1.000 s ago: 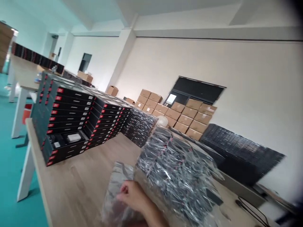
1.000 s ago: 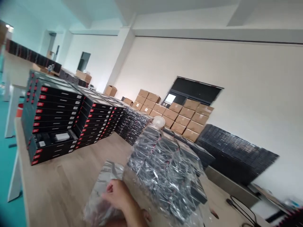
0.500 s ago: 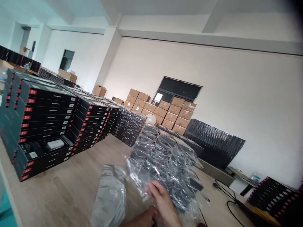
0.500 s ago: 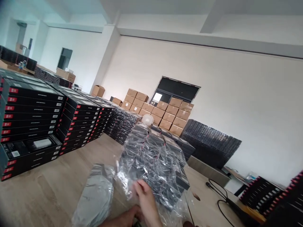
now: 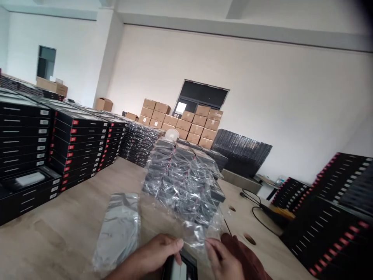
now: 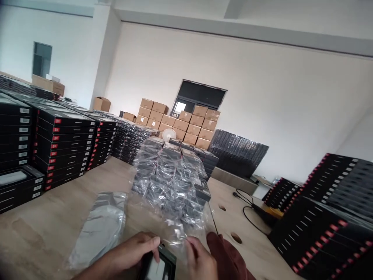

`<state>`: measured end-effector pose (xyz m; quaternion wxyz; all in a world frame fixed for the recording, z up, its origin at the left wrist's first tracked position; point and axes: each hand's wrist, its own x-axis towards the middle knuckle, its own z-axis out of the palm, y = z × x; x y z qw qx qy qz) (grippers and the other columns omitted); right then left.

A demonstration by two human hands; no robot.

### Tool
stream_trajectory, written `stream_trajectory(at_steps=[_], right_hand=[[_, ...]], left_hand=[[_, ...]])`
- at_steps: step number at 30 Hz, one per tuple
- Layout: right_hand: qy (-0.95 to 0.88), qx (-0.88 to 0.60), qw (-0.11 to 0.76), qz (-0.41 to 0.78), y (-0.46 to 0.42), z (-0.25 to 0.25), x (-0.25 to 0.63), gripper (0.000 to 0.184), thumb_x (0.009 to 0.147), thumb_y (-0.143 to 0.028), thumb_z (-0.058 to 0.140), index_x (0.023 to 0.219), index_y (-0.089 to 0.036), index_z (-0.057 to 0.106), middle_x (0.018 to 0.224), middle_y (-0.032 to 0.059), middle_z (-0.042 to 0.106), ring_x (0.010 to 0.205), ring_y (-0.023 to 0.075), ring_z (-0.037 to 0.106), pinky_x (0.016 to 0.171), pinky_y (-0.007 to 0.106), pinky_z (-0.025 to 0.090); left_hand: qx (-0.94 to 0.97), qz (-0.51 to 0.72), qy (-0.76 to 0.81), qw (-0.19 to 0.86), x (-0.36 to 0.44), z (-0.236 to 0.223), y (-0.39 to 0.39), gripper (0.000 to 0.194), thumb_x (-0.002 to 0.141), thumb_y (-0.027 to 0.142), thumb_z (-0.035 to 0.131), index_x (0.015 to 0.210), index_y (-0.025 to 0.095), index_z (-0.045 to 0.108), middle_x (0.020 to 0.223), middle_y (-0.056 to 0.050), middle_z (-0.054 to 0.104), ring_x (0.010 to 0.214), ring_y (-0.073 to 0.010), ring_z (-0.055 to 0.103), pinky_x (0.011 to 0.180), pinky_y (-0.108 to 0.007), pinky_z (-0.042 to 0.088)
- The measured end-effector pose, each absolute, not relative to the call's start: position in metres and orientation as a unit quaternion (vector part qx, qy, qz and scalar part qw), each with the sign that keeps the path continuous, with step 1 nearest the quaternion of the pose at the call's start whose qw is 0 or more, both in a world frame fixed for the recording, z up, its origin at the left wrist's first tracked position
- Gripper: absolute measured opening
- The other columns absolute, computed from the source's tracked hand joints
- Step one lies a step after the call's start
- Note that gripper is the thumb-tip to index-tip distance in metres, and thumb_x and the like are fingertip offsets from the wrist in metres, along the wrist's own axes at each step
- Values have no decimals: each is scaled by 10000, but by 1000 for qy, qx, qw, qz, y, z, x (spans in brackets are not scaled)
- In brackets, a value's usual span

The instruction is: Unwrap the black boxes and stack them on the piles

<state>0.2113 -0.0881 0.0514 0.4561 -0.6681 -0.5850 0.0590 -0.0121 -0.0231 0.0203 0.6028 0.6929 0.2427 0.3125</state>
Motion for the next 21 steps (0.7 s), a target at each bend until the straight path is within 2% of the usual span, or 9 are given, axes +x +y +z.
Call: stream_trajectory(at_steps=[2,5,7,10,15,18,21], right_hand=[[-668,-642,375,36,-85,47,186,266,799,-447,533,787,-241,702,783,44,721,724,219,673,682,285,508],[-722,-616,316,-1,-86,42,166,286,876,-377,445,803,-251,691,766,39,708,705,199,664,658,272,497],[-714,-612,338,-32,-89,42,165,280,890,-362,439,846,-240,687,802,51,712,734,199,669,679,269,499],[-693,-608,385,-42,-92,42,168,269,892,-363,457,891,-220,685,848,67,721,763,197,676,708,256,501],[-713,-593,372,48,-92,40,158,259,889,-376,480,841,-231,689,782,34,711,702,174,655,660,226,483],[-666,-626,397,79,-90,39,159,345,890,-457,453,758,-217,663,709,30,684,654,175,627,630,233,465],[-570,-690,432,112,-85,34,173,397,846,-561,461,786,-218,651,734,39,693,701,204,641,660,267,467]], left_hand=[[696,298,240,608,-12,22,-23,688,823,700,359,739,117,716,689,-21,542,562,-112,442,475,-205,298],[679,298,255,621,-11,17,-21,596,760,680,517,696,112,686,608,8,487,541,-97,406,479,-202,265],[668,306,273,622,-10,13,-20,543,728,646,591,659,112,665,584,21,460,535,-90,382,494,-209,253],[657,318,278,624,-10,10,-18,508,732,615,607,652,116,661,605,18,469,548,-92,378,517,-218,255],[640,332,255,644,-9,9,-17,362,650,483,726,679,124,691,652,15,534,615,-108,432,589,-218,315],[604,334,250,680,-8,9,-18,336,627,446,745,744,131,719,694,-2,602,655,-127,488,658,-236,375],[585,323,257,698,-9,10,-19,360,617,452,750,777,130,730,736,-26,645,664,-138,518,660,-248,393]])
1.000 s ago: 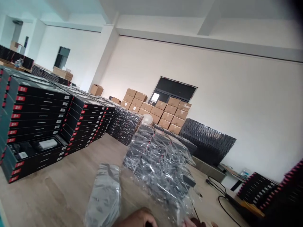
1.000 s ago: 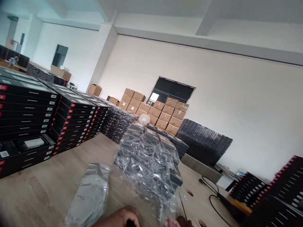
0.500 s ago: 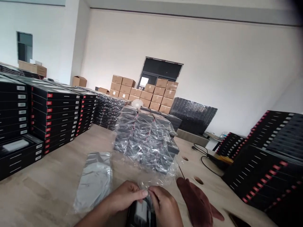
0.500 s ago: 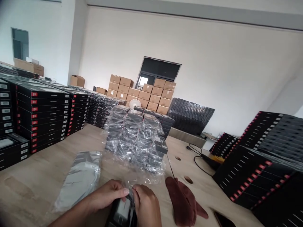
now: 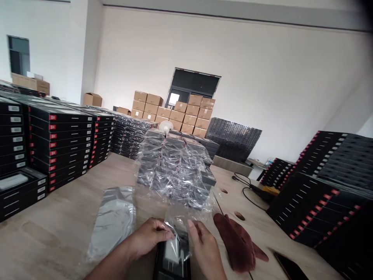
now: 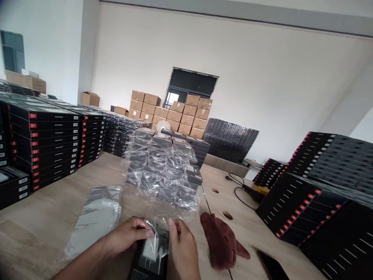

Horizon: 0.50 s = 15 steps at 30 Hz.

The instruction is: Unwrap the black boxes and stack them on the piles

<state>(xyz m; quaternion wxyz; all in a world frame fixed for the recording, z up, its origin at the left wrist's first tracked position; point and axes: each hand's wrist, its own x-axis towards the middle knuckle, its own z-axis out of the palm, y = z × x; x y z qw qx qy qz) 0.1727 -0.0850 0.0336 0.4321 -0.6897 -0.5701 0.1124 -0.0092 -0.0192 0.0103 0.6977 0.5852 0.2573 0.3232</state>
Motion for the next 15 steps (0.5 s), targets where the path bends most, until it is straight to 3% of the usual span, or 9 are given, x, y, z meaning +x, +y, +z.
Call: stream_trajectory(at_steps=[4,7,11,15], right_hand=[[-479,-671,501,264,-76,22,184,496,711,-622,591,928,-181,658,772,49,711,787,245,665,713,317,495],[-436,-611,571,332,-73,18,183,615,604,-534,737,1068,-151,612,729,29,697,726,233,657,667,314,502],[-367,-575,680,271,-73,17,190,627,630,-451,750,1163,-172,576,746,-8,673,656,163,615,607,260,479],[-343,-576,698,254,-71,9,204,649,659,-459,714,1211,-164,541,761,-5,668,683,161,619,604,258,485]], left_hand=[[595,312,268,690,-10,13,-22,363,599,464,755,752,135,727,716,-25,650,659,-143,527,646,-248,386],[603,292,265,694,-11,14,-22,380,581,478,757,746,138,723,692,-17,642,641,-140,515,624,-243,370],[610,283,312,671,-11,12,-20,404,585,511,731,742,139,715,620,5,606,604,-134,484,595,-239,344],[618,284,332,653,-10,8,-17,374,616,496,695,708,134,701,588,19,569,575,-126,453,573,-235,314]])
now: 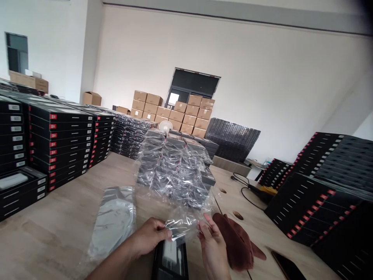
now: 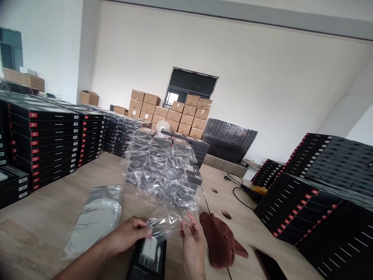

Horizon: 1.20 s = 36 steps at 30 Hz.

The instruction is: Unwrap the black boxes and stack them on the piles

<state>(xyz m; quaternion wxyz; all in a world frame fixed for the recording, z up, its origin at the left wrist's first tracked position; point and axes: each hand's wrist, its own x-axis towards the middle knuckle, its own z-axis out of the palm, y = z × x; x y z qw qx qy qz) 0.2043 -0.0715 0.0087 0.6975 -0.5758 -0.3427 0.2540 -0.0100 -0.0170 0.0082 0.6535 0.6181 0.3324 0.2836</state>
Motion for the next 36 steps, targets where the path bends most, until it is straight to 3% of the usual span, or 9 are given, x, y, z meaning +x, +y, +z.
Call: stream_trajectory(at_steps=[4,8,14,16,20,25,29,33,36], right_hand=[[-383,-655,623,193,-73,11,209,621,650,-500,668,1141,-133,567,820,48,687,735,211,644,613,293,501],[-453,-678,576,64,-81,33,191,394,704,-481,623,936,-162,625,846,56,673,724,195,612,657,286,482],[-672,-618,378,151,-91,42,151,138,726,-336,644,743,-199,644,668,-18,610,641,148,557,600,223,423],[-681,-618,348,181,-91,39,149,139,759,-304,599,681,-192,629,615,-32,577,586,127,516,562,214,392],[-651,-615,384,222,-91,37,151,230,802,-317,538,618,-181,562,586,-39,516,573,114,471,529,203,361],[-657,-610,378,231,-89,34,149,118,751,-294,585,730,-185,624,570,-54,510,545,108,466,511,196,356],[-650,-634,396,137,-89,35,153,185,777,-303,537,635,-193,580,556,-37,538,528,120,493,506,208,375],[-598,-659,457,11,-90,35,158,188,800,-374,526,812,-197,587,653,-5,603,583,154,567,578,242,455],[-634,-647,421,-45,-88,30,153,223,719,-283,579,928,-205,595,781,27,639,672,182,605,632,268,484]], left_hand=[[629,294,312,649,-11,7,-16,307,608,428,698,672,128,674,607,27,547,568,-114,430,551,-231,281],[629,315,336,626,-10,5,-14,331,600,450,694,593,127,621,512,54,435,532,-99,358,538,-237,253],[627,368,301,617,-5,0,-10,388,608,488,694,527,139,544,507,63,388,521,-87,322,505,-234,230],[629,369,304,613,-5,-1,-10,393,607,493,697,532,139,543,517,60,398,527,-88,332,502,-230,236],[624,371,330,603,-7,2,-11,404,566,500,722,517,145,535,551,50,428,567,-99,367,532,-224,268],[629,379,336,590,-8,5,-12,397,558,482,720,499,154,505,545,55,407,558,-99,361,524,-228,256],[630,368,347,590,-8,6,-12,395,551,479,715,507,160,487,519,63,393,526,-90,338,509,-228,236],[642,363,347,580,-9,8,-12,361,563,440,717,515,155,501,536,51,430,549,-100,377,525,-225,251],[637,375,344,578,-9,7,-10,343,594,438,698,545,147,522,556,46,453,549,-101,390,527,-225,264]])
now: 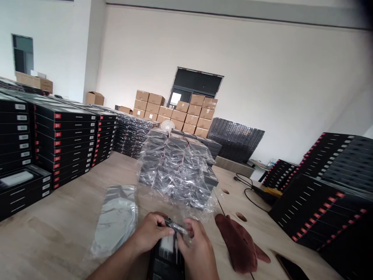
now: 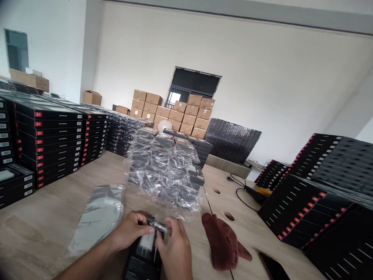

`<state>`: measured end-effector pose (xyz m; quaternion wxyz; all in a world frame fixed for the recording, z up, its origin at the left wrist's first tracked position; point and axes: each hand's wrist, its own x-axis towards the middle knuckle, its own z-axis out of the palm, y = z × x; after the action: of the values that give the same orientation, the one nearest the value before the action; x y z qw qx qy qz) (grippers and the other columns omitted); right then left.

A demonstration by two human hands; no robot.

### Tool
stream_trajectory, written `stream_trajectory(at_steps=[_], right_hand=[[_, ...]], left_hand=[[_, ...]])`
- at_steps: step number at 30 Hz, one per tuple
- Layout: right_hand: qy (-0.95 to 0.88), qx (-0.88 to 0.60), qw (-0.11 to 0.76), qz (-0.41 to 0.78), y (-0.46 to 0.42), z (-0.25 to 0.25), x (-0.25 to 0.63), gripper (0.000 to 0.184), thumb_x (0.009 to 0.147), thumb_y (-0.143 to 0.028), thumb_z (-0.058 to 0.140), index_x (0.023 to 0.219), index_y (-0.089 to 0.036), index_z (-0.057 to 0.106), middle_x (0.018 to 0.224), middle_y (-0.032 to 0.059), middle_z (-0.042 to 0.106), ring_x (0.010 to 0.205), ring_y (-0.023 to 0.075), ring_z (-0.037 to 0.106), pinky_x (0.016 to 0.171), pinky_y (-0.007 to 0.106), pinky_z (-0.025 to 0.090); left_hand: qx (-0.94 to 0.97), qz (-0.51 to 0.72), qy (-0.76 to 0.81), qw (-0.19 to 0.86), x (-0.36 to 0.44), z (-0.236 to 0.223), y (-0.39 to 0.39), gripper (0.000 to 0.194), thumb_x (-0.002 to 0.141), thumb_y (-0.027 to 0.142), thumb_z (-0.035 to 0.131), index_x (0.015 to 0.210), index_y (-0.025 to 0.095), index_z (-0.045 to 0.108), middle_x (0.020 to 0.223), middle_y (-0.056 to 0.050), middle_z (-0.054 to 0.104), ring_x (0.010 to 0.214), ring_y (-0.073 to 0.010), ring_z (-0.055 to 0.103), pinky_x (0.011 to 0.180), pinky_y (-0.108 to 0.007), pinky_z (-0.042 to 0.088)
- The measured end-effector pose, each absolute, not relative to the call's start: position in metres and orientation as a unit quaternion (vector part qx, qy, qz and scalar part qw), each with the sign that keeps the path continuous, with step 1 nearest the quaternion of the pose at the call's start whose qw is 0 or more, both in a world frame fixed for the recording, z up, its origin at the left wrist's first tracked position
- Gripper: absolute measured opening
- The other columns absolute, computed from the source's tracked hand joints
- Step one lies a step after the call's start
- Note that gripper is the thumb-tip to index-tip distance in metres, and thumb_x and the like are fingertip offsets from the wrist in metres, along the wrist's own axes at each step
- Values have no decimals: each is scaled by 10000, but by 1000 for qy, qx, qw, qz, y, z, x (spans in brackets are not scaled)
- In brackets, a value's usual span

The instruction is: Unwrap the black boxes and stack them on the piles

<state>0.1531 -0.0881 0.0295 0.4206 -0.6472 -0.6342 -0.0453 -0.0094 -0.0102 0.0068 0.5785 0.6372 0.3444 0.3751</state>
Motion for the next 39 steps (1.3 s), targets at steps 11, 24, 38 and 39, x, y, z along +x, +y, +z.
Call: stream_trajectory(at_steps=[11,24,38,39], right_hand=[[-460,-680,558,-125,-98,59,205,312,818,-447,508,885,-180,653,864,93,688,799,236,626,768,339,488],[-687,-641,343,-3,-82,24,182,193,841,-261,483,745,-222,645,723,21,673,653,168,625,638,254,474],[-689,-596,411,1,-85,29,178,291,920,-367,437,922,-214,684,814,63,670,758,191,642,700,274,503],[-691,-597,408,3,-85,29,177,282,920,-357,437,914,-216,681,809,58,665,754,187,639,698,273,500]], left_hand=[[542,341,271,718,-14,10,-17,735,574,183,712,1262,244,460,1124,-48,585,840,-177,584,715,-276,435],[426,265,215,838,-23,11,-17,594,461,115,787,1039,136,654,890,-74,690,787,-225,636,736,-322,471],[616,360,335,615,-18,9,-20,527,550,219,741,1032,156,538,1106,-74,589,948,-208,564,756,-261,420],[625,370,333,601,-18,9,-21,480,567,215,730,1003,160,536,1103,-71,590,952,-206,563,754,-257,418]])
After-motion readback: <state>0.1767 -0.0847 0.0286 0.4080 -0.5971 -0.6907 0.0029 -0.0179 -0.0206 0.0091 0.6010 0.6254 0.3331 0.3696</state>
